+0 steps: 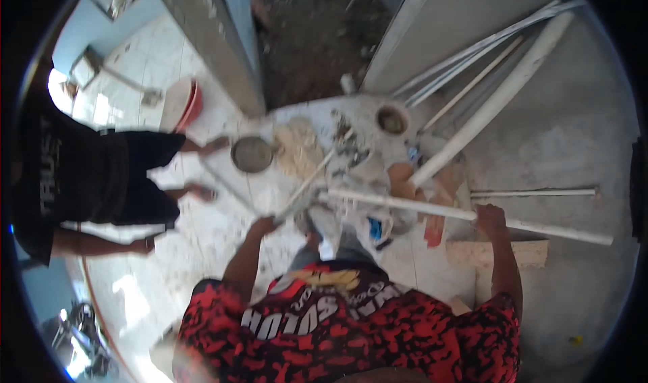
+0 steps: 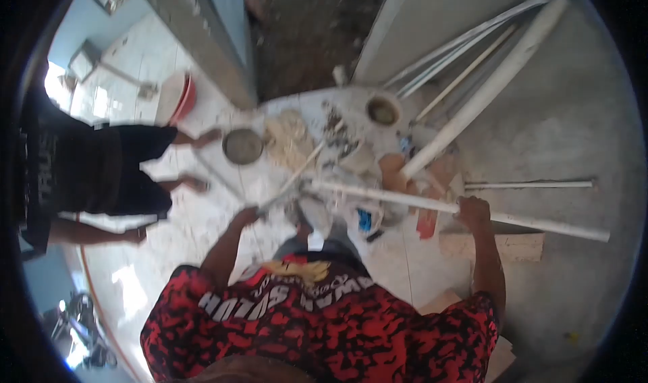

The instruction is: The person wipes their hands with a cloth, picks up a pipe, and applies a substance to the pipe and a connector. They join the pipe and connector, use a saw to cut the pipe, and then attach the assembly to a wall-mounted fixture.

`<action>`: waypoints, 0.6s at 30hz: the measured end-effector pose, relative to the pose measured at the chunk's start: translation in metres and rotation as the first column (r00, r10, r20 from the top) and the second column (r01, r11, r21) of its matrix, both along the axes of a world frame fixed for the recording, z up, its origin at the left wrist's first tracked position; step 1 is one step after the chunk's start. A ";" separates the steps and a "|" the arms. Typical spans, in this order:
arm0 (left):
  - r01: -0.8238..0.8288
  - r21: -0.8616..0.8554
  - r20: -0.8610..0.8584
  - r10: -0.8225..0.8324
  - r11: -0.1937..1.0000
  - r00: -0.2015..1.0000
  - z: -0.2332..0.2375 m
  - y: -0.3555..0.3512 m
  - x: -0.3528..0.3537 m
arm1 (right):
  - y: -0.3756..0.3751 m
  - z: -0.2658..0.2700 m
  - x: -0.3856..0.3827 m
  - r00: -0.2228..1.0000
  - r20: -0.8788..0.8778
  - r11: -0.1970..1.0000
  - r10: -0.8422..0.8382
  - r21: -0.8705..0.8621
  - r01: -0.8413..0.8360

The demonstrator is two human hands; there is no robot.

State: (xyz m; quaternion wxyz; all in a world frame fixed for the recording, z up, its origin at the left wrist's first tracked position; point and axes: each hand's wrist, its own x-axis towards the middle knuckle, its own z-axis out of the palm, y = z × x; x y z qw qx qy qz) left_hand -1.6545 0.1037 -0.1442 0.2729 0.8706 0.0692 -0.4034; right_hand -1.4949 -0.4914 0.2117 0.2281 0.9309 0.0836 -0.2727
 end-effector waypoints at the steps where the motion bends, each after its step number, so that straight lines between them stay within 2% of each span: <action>1: -0.001 0.015 0.172 -0.001 1.000 0.985 0.017 -0.001 0.002 | 0.015 0.018 0.002 0.995 0.090 0.999 -0.037 -0.035 0.040; 2: -0.176 -0.084 -0.053 0.172 0.981 0.984 0.076 -0.014 0.019 | 0.023 0.031 0.002 0.985 0.154 0.996 -0.074 -0.031 0.080; 3: -0.146 -0.102 0.084 0.155 0.984 0.984 0.055 -0.010 0.017 | 0.028 0.043 0.004 0.934 0.357 0.999 -0.006 -0.034 0.020; 4: -0.220 -0.065 -0.005 0.220 0.973 0.975 0.080 -0.016 0.027 | 0.036 0.056 0.010 0.833 0.549 0.997 0.069 -0.062 -0.041; 5: -0.179 -0.085 0.151 0.190 0.980 0.970 0.076 -0.013 0.033 | 0.050 0.073 0.012 0.800 0.598 0.998 0.054 -0.066 -0.018; 6: -0.146 -0.096 0.284 0.168 0.985 0.944 0.074 -0.010 0.035 | 0.067 0.090 0.007 0.695 0.717 0.997 -0.059 0.009 0.075; 7: -0.175 -0.128 0.247 0.202 0.976 0.948 0.104 -0.013 0.044 | 0.077 0.102 0.004 0.568 0.806 0.984 -0.167 0.100 0.147; 8: -0.207 -0.154 0.199 0.236 0.966 0.951 0.136 -0.017 0.060 | 0.079 0.108 0.017 0.548 0.818 0.983 -0.173 0.108 0.149; 9: -0.195 -0.152 0.236 0.227 0.969 0.945 0.137 -0.014 0.067 | 0.081 0.112 0.022 0.288 0.934 0.976 -0.210 0.185 0.111; 10: -0.193 -0.155 0.242 0.227 0.969 0.944 0.137 -0.012 0.076 | 0.082 0.113 0.025 0.021 0.969 0.968 -0.245 0.244 0.054; 11: -0.200 -0.157 0.237 0.234 0.967 0.943 0.137 -0.008 0.086 | 0.079 0.109 0.036 0.033 0.969 0.968 -0.244 0.242 0.060; 12: -0.211 -0.155 0.219 0.242 0.965 0.945 0.137 -0.005 0.089 | 0.075 0.100 0.051 -0.043 0.756 0.731 -0.653 0.614 -0.297; 13: -0.216 -0.173 0.248 0.255 0.961 0.935 0.135 -0.002 0.093 | 0.076 0.092 0.061 0.048 0.376 0.275 -0.925 0.753 -0.597; 14: -0.222 -0.191 0.280 0.270 0.956 0.922 0.134 0.000 0.100 | 0.092 0.097 0.068 0.061 0.373 0.274 -0.926 0.773 -0.573; 15: -0.238 -0.199 0.292 0.289 0.951 0.912 0.134 0.003 0.104 | 0.116 0.112 0.074 0.214 0.171 -0.035 -0.962 0.698 -0.715; 16: -0.258 -0.210 0.303 0.314 0.943 0.900 0.133 0.005 0.107 | 0.135 0.122 0.078 0.395 -0.008 -0.337 -0.919 0.536 -0.774; 17: -0.264 -0.192 0.319 0.315 0.945 0.894 0.136 0.008 0.109 | 0.147 0.125 0.084 0.406 -0.015 -0.345 -0.914 0.558 -0.755; 18: -0.273 -0.175 0.337 0.318 0.946 0.886 0.136 0.011 0.109 | 0.157 0.125 0.093 0.434 -0.081 -0.411 -0.897 0.511 -0.755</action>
